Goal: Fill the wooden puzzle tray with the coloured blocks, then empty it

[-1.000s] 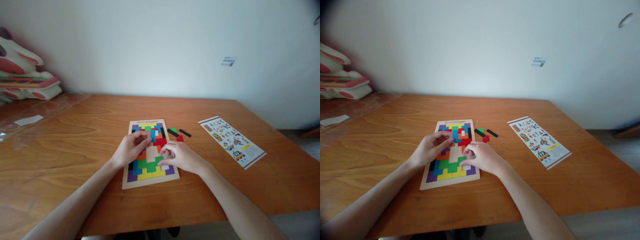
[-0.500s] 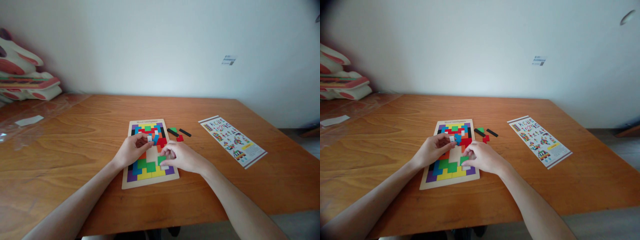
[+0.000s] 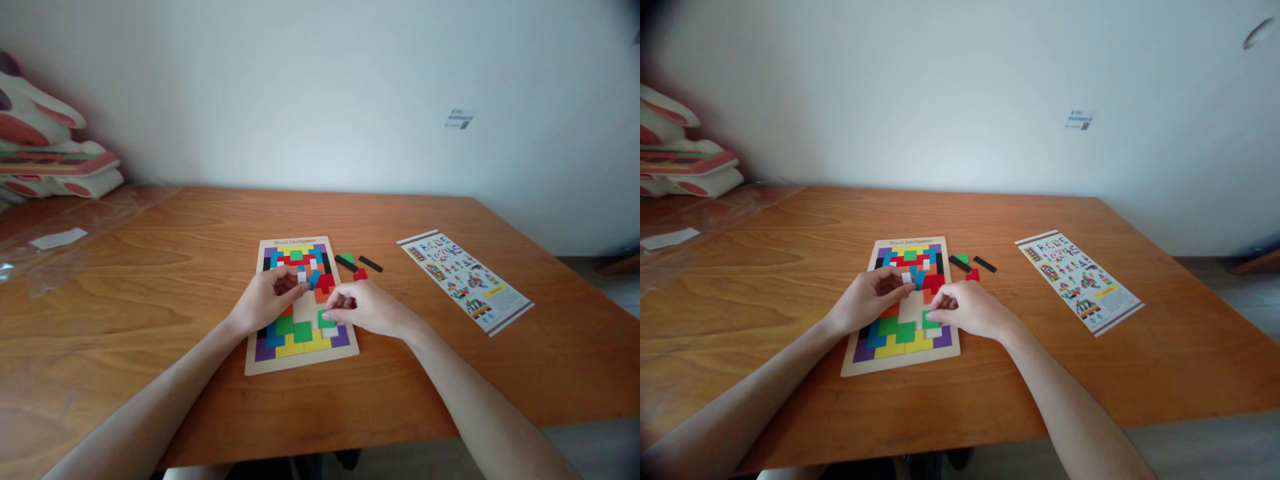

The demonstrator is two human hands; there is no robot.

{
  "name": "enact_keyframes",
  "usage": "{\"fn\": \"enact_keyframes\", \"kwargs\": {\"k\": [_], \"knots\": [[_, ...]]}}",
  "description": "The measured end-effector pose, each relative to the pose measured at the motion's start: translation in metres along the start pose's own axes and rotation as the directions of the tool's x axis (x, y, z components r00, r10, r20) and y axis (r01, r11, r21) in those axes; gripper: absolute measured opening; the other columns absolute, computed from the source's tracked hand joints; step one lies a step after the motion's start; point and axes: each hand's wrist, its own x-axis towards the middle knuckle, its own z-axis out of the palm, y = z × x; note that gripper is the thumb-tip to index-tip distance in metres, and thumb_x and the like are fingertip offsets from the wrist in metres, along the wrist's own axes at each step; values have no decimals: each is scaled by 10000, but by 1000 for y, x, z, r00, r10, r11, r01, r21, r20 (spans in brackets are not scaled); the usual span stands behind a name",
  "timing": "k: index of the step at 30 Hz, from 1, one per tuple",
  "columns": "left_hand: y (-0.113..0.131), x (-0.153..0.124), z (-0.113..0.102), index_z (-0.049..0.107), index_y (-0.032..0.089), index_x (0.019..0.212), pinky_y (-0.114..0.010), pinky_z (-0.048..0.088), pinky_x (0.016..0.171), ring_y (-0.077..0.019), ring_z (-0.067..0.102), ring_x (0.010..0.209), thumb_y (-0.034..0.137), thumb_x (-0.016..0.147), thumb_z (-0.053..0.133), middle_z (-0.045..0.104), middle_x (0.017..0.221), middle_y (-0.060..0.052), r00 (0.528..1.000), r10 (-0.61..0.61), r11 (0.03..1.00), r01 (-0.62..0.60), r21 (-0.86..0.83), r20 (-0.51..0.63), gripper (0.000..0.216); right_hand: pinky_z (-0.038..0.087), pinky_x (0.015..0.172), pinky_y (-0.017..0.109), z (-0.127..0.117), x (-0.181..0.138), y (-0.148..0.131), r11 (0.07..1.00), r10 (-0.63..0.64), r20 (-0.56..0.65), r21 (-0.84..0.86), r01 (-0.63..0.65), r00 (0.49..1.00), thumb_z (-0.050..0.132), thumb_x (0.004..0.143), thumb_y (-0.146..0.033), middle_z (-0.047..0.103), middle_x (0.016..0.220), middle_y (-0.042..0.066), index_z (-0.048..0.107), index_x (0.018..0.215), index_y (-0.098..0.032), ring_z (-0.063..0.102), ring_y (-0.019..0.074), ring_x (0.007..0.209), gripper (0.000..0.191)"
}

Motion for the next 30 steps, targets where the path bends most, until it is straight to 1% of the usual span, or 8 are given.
{"fn": "enact_keyframes", "kwargs": {"k": [7, 10, 16, 22, 24, 26, 28, 30], "knots": [[-3, 0, 1, 589, 185, 819, -253, 502, 588, -147, 623, 664, 517, 791, 725, 663, 762, -18, 1000, -13, 1000, 13, -21, 1, 360, 433, 605, 248, -4, -1, -2, 999, 16, 15, -41, -15, 1000, 756, 813, -357, 721, 785, 26, 709, 859, -180, 612, 131, 679, 189], [-1, 0, 1, 587, 183, 811, -259, 504, 588, -151, 623, 664, 526, 794, 717, 661, 754, -18, 1000, -16, 1000, 16, -7, 7, 367, 413, 593, 246, -5, -1, 0, 997, 8, 21, -79, -6, 1000, 757, 815, -361, 698, 741, 16, 728, 867, -179, 586, 122, 647, 191], [0, 0, 1, 596, 186, 822, -252, 500, 580, -145, 616, 658, 520, 798, 716, 665, 762, -15, 1000, -16, 1000, 16, -12, 4, 355, 399, 601, 249, -5, -2, -2, 968, -137, 32, -208, 141, 990, 792, 791, -388, 644, 826, 22, 766, 807, -190, 540, 108, 661, 201], [1, 0, 1, 602, 179, 818, -231, 474, 556, -125, 586, 620, 501, 786, 735, 640, 714, 7, 1000, -31, 999, 31, -17, 5, 350, 414, 618, 253, -7, -5, -10, 953, -165, 41, -250, 170, 985, 794, 797, -366, 649, 803, 20, 780, 791, -195, 555, 110, 663, 172], [0, 0, 0, 605, 176, 827, -235, 481, 578, -131, 598, 646, 497, 779, 740, 647, 739, -1, 999, -39, 999, 40, -29, 12, 352, 399, 586, 252, -10, -4, -9, 957, -161, -37, -249, 147, 986, 771, 816, -372, 667, 771, 15, 774, 820, -199, 546, 113, 636, 174], [0, 0, -1, 607, 174, 832, -240, 488, 596, -137, 610, 669, 501, 778, 734, 653, 762, -9, 999, -47, 998, 48, -29, 13, 356, 395, 579, 258, -14, -2, -5, 957, -172, -209, -267, 113, 963, 718, 860, -365, 688, 754, 13, 762, 873, -201, 546, 118, 619, 170], [-1, 1, -1, 604, 176, 832, -246, 493, 604, -142, 617, 678, 513, 777, 726, 658, 773, -13, 998, -57, 998, 57, -20, 13, 363, 411, 600, 270, -20, 1, 1, 953, -199, -396, -290, 84, 896, 666, 895, -340, 711, 771, 22, 747, 906, -193, 563, 128, 626, 168], [0, 1, 0, 597, 178, 825, -247, 492, 598, -144, 618, 674, 519, 775, 722, 659, 766, -14, 998, -68, 998, 68, -10, 16, 367, 429, 623, 281, -25, 3, 6, 953, -222, -489, -293, 81, 844, 638, 909, -330, 725, 796, 37, 738, 913, -183, 583, 139, 647, 178]]}}
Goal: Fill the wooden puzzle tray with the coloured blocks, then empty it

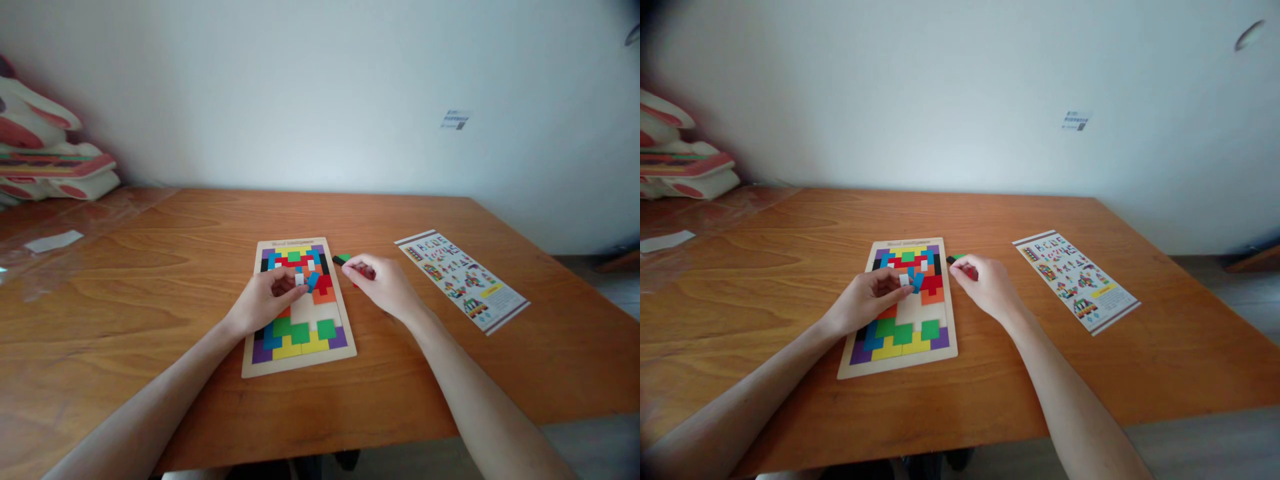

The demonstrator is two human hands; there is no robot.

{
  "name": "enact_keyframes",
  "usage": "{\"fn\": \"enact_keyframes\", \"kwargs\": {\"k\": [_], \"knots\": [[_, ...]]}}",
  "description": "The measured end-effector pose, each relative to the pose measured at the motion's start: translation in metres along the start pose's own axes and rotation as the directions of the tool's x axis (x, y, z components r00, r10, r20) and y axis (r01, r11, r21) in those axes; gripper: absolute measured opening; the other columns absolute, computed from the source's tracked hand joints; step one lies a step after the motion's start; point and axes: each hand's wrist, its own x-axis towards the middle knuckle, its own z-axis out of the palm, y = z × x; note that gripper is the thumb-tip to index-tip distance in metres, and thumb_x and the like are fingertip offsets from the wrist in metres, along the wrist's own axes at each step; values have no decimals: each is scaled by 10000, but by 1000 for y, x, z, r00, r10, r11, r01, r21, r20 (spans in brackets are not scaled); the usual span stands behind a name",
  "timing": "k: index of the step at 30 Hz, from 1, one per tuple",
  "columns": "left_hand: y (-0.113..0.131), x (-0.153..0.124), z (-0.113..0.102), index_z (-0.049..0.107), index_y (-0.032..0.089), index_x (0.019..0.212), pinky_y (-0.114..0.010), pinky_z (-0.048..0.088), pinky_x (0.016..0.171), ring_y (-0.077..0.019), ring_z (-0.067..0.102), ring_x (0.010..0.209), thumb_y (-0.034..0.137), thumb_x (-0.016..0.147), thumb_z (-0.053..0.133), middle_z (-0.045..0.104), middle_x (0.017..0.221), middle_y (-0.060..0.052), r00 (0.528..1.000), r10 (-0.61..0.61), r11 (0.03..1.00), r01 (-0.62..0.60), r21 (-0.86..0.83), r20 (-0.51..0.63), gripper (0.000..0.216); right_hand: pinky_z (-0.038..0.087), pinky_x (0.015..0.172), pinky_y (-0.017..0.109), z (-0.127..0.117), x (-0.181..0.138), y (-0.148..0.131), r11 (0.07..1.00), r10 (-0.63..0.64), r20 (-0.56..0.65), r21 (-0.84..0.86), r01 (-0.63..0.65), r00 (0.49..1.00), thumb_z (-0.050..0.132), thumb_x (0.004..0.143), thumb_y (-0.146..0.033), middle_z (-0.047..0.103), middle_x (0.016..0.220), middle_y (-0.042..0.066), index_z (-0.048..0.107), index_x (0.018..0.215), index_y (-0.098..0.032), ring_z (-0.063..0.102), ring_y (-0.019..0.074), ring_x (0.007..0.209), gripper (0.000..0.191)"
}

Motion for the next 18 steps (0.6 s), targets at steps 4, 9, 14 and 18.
{"fn": "enact_keyframes", "kwargs": {"k": [4, 9, 14, 18], "knots": [[2, -1, 1, 600, 175, 801, -221, 444, 525, -118, 572, 594, 506, 783, 721, 633, 697, 4, 1000, -14, 999, 14, 51, 6, 353, 454, 644, 285, 1, 1, 1, 993, -31, 59, 116, 24, 998, 625, 915, -390, 740, 873, 43, 741, 950, -198, 599, 147, 693, 227], [-2, -2, 1, 643, 166, 847, -210, 412, 499, -107, 541, 565, 493, 783, 735, 629, 683, 6, 1000, 2, 999, -3, 44, 21, 346, 462, 623, 271, 13, -5, -15, 965, -66, 171, 263, 19, 983, 683, 867, -451, 717, 879, 25, 745, 1000, -224, 584, 137, 693, 270], [-5, -2, 1, 701, 158, 854, -211, 420, 534, -109, 551, 602, 459, 776, 755, 664, 728, -11, 999, 37, 998, -38, 55, 27, 315, 476, 633, 276, 21, -7, -18, 943, -53, 217, 331, -22, 975, 676, 873, -422, 744, 867, 23, 744, 948, -221, 621, 140, 699, 225], [-1, -1, 0, 703, 155, 800, -211, 408, 524, -110, 536, 593, 468, 785, 742, 660, 707, -7, 999, 43, 997, -42, 70, -7, 316, 524, 684, 300, 16, -3, -11, 871, 29, 191, 477, -119, 981, 678, 863, -438, 746, 824, 35, 712, 923, -195, 648, 138, 677, 253]]}}
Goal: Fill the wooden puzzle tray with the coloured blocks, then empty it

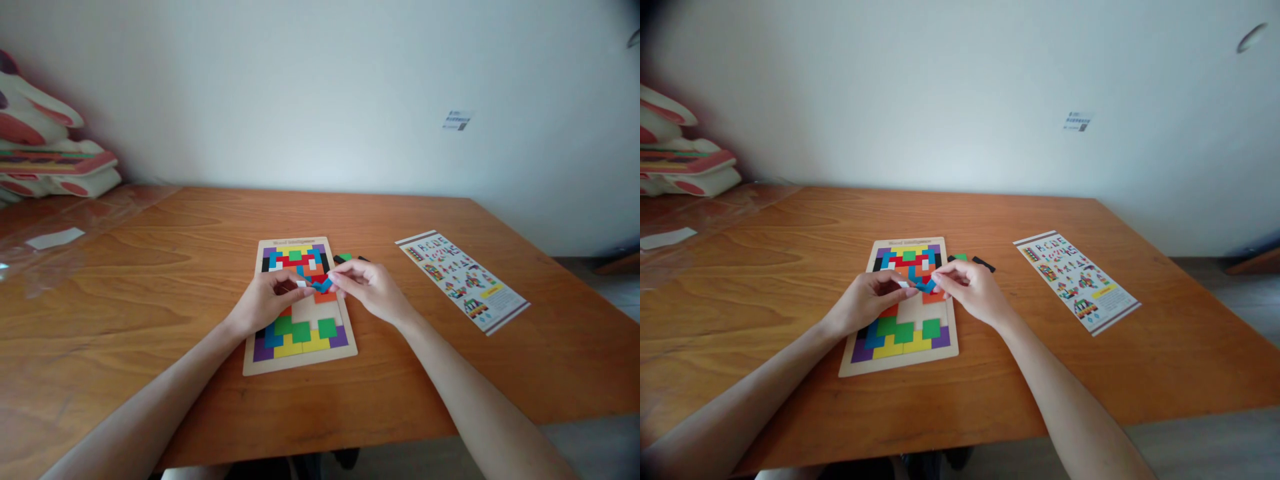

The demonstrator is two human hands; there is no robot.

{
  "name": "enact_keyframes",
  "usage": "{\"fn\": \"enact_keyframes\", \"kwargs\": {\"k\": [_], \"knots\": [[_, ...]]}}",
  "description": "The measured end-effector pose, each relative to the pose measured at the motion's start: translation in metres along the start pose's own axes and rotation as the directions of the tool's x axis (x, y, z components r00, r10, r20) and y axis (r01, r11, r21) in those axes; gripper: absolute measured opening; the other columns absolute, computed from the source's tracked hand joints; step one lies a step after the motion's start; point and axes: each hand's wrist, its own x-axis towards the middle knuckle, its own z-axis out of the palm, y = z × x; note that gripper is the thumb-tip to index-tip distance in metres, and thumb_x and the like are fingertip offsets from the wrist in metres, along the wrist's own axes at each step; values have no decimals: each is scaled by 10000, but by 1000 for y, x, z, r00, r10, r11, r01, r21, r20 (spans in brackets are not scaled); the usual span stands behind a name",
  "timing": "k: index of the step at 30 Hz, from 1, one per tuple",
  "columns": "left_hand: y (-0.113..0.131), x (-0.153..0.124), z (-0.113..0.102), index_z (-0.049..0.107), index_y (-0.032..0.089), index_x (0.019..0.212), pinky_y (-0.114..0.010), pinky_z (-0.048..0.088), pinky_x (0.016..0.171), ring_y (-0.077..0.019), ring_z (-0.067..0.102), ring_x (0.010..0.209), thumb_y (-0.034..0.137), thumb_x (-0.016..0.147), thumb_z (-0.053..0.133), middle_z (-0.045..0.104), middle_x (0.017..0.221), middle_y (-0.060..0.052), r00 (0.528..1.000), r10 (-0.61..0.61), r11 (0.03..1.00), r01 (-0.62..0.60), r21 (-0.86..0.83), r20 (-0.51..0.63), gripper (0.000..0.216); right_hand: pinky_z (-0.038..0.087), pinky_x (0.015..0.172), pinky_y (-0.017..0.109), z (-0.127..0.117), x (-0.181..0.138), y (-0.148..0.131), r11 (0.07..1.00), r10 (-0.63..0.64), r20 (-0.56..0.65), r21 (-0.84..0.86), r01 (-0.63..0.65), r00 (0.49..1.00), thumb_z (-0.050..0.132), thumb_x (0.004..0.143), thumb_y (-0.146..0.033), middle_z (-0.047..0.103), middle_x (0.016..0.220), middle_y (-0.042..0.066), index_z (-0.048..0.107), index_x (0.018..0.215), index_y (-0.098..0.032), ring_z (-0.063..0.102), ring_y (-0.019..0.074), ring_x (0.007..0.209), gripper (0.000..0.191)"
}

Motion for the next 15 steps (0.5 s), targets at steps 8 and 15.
{"fn": "enact_keyframes", "kwargs": {"k": [8, 15], "knots": [[-1, -2, -1, 721, 162, 754, -213, 414, 517, -122, 555, 607, 492, 850, 660, 665, 700, -1, 1000, 19, 998, -20, 60, 4, 350, 518, 811, 343, -13, 5, 4, 977, 135, -68, 177, -122, 988, 775, 756, -460, 739, 838, 49, 733, 879, -186, 659, 155, 769, 304], [5, -3, -1, 787, 176, 911, -213, 421, 543, -126, 571, 622, 482, 859, 644, 709, 736, -6, 999, -8, 998, 5, 66, 47, 341, 495, 723, 302, -11, 1, 3, 975, 213, 113, 34, -218, 971, 712, 809, -248, 636, 772, -22, 633, 1249, -243, 616, 132, 698, 447]]}}
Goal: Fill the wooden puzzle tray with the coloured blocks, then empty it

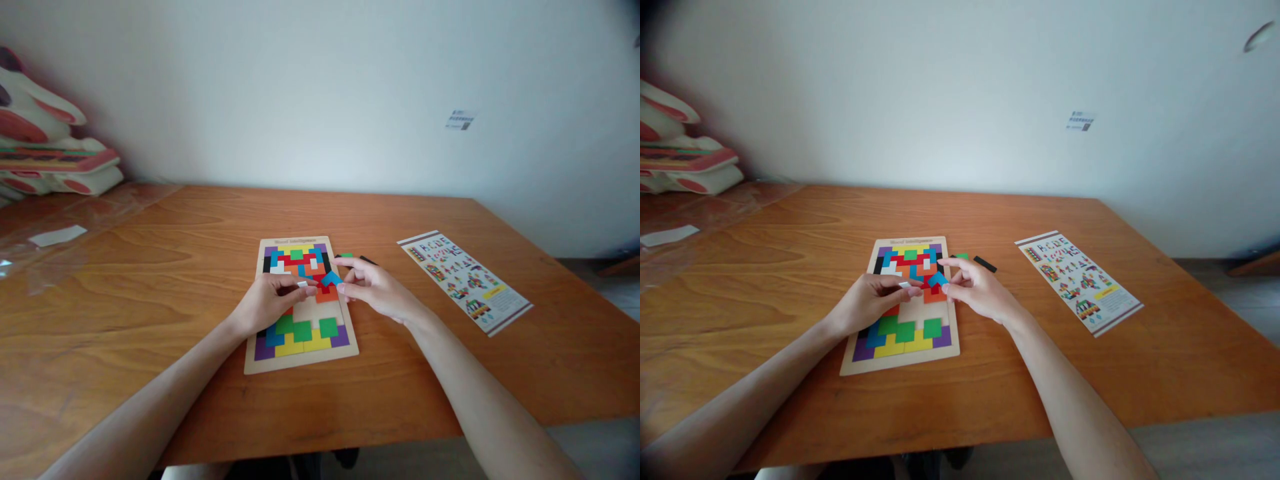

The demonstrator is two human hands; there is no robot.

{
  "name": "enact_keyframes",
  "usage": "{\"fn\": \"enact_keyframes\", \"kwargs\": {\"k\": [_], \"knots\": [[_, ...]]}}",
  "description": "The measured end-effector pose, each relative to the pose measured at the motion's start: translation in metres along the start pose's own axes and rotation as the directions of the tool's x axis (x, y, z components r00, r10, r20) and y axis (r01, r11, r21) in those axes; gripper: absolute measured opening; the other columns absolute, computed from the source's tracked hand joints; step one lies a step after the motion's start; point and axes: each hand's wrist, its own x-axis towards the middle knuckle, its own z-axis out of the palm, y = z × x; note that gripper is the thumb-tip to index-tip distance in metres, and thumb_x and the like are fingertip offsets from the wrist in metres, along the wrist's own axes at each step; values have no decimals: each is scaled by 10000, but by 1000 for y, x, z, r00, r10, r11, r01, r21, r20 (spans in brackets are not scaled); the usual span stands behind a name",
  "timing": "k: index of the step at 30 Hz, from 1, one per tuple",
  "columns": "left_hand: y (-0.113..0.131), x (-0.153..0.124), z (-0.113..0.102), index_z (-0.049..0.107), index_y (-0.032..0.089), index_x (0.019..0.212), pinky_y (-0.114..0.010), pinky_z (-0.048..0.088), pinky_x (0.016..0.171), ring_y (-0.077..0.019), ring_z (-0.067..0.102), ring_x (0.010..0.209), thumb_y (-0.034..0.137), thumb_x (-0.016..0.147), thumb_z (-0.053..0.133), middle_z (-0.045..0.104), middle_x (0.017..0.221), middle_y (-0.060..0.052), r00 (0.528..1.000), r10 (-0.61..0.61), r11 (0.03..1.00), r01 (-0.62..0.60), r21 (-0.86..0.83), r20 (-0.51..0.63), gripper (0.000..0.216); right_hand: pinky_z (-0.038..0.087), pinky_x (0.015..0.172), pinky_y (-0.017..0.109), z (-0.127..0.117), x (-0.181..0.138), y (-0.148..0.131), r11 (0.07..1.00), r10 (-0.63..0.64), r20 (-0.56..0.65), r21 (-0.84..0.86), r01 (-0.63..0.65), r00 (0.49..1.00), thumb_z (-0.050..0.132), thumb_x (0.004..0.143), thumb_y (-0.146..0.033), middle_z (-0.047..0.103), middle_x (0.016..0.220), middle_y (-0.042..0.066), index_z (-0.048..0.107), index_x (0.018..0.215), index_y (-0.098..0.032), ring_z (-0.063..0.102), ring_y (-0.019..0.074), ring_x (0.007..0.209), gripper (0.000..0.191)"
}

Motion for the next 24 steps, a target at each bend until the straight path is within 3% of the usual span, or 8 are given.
{"fn": "enact_keyframes", "kwargs": {"k": [2, 5, 10, 13, 16, 24], "knots": [[2, 0, 0, 792, 178, 938, -215, 424, 534, -134, 578, 620, 483, 857, 645, 714, 723, -11, 1000, 5, 1000, -5, 15, 8, 349, 482, 704, 291, 1, 0, 0, 997, 7, 49, -75, -4, 999, 648, 851, -218, 613, 781, -21, 636, 1270, -267, 600, 129, 705, 422], [3, -1, -1, 795, 188, 955, -217, 441, 533, -150, 601, 644, 476, 856, 648, 721, 716, -19, 999, 28, 999, -28, 22, 23, 339, 479, 740, 294, 0, -1, 1, 989, -4, 97, -145, 18, 995, 630, 880, -261, 642, 869, 12, 703, 1136, -236, 602, 141, 788, 267], [2, -2, 0, 796, 192, 958, -215, 451, 539, -144, 605, 631, 468, 861, 648, 730, 736, -14, 999, 28, 999, -29, 32, 39, 328, 478, 714, 274, -5, -2, 4, 981, -51, 146, -180, 78, 988, 656, 858, -242, 611, 834, -13, 587, 1319, -248, 589, 125, 757, 465], [2, -2, 0, 796, 196, 966, -213, 437, 535, -131, 589, 602, 458, 869, 645, 733, 756, -3, 998, 25, 999, -28, 47, 57, 318, 483, 696, 268, -4, -3, 3, 983, -49, 161, -168, 77, 986, 661, 851, -249, 608, 832, -13, 638, 1183, -226, 597, 121, 747, 334], [3, -3, 0, 797, 200, 960, -217, 442, 547, -137, 597, 614, 457, 863, 655, 740, 766, -5, 997, 31, 998, -34, 53, 64, 309, 499, 668, 270, -3, -5, 2, 994, -20, 186, -104, 40, 982, 683, 846, -270, 640, 810, -17, 592, 1090, -213, 625, 125, 716, 266], [2, -2, 1, 798, 198, 947, -223, 462, 568, -152, 627, 654, 461, 859, 661, 751, 780, -18, 998, 32, 998, -35, 56, 62, 309, 491, 554, 234, -3, -5, 3, 992, 77, 156, -116, -59, 985, 743, 820, -317, 700, 740, 10, 591, 873, -184, 652, 122, 648, 209]]}}
